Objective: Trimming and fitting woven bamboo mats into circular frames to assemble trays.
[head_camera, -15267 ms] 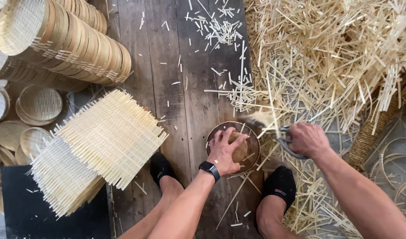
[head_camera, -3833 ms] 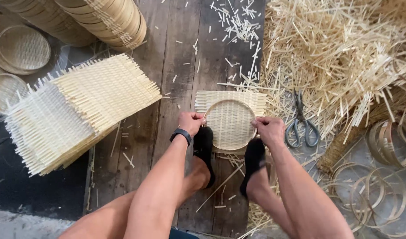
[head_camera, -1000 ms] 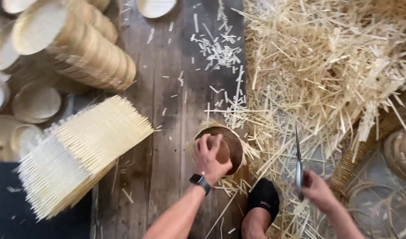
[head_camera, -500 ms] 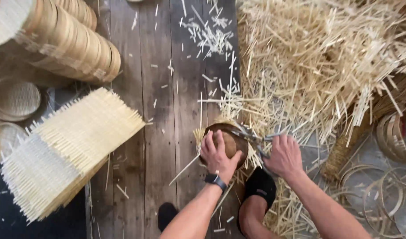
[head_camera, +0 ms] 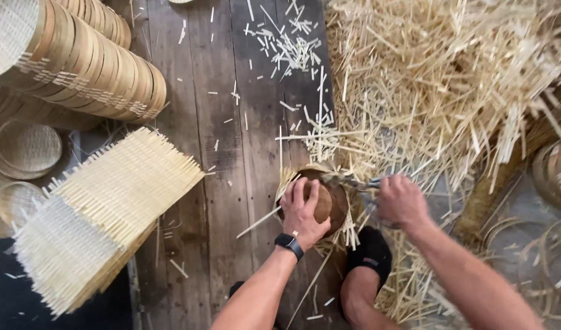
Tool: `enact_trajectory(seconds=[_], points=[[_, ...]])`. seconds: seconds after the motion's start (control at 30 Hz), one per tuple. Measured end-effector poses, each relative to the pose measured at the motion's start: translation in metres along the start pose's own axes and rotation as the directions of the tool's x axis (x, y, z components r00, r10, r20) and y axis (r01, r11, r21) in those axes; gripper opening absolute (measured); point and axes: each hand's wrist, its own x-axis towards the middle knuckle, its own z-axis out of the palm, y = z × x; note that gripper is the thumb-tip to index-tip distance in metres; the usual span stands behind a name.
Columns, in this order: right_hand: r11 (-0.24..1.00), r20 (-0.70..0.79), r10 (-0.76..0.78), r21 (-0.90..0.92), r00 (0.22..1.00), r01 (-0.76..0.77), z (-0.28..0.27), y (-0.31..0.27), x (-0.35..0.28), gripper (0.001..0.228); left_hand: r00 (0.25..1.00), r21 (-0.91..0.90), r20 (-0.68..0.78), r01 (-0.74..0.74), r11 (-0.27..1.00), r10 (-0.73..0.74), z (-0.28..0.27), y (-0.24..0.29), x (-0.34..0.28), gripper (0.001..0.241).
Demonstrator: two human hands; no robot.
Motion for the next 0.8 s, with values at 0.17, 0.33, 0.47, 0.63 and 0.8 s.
enact_trajectory(seconds=[0.17, 0.33, 0.47, 0.63, 0.8], points=[[0.999, 0.069, -0.001, 0.053, 0.998, -0.002, 0.01, 0.017, -0.001, 0.054, 0.989, -0.035, 0.058, -0.134, 0.99, 0.136, -0.005, -0.013, 0.007, 0.093], [0.999, -0.069, -0.025, -0.037, 0.997, 0.023, 0.004, -0.003, 0.005, 0.057, 0.971, -0.048, 0.158, -0.173, 0.984, 0.179, -0.015, -0.016, 0.013, 0.094], [0.998, 0.006, 0.023, 0.052, 1.0, -0.023, 0.022, 0.01, 0.014, 0.043, 0.94, 0.011, 0.19, -0.29, 0.957, 0.283, -0.016, -0.013, 0.009, 0.097], [0.989, 0.09, 0.047, 0.136, 0.995, -0.059, 0.01, 0.02, -0.001, 0.059, 0.961, -0.07, -0.071, 0.263, 0.962, -0.268, -0.003, 0.022, 0.0, 0.116], [1.0, -0.072, -0.011, -0.001, 0.997, 0.01, -0.016, -0.011, -0.009, 0.07, 0.995, -0.066, 0.012, 0.097, 0.993, -0.096, -0.005, 0.007, 0.002, 0.106]])
